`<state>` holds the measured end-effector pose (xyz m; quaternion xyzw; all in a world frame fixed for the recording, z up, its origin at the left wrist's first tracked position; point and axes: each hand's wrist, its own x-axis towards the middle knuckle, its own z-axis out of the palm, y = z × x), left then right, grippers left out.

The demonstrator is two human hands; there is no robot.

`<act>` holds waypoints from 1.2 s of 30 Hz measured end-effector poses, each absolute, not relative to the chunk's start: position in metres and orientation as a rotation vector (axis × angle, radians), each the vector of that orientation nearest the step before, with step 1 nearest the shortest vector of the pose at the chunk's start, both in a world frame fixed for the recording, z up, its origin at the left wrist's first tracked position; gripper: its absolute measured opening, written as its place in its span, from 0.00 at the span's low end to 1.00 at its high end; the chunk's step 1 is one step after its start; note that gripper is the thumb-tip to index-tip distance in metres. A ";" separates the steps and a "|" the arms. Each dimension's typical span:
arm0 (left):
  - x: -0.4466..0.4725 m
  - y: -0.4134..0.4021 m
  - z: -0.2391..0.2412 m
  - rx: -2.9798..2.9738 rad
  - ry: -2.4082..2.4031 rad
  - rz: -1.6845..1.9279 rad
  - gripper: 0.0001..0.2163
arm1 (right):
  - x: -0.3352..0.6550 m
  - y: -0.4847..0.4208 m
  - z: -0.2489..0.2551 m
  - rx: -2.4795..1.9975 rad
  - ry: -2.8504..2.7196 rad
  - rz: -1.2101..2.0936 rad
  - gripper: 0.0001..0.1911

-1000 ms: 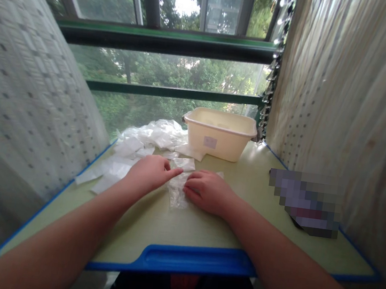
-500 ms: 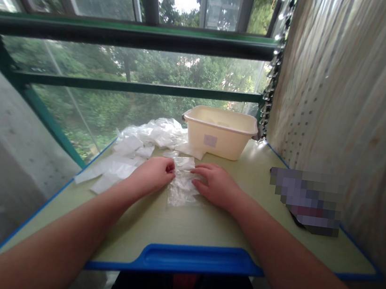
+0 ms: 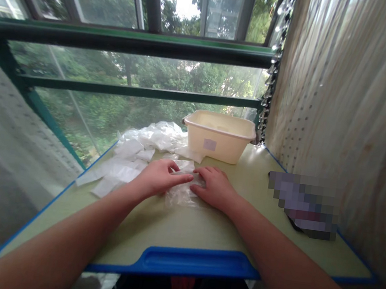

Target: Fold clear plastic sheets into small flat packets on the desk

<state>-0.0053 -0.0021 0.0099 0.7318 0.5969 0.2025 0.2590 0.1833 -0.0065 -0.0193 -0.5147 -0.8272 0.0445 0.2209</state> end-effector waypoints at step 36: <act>0.004 -0.015 0.020 1.837 1.269 0.763 0.08 | 0.179 -0.025 0.010 -0.960 -1.966 0.874 0.10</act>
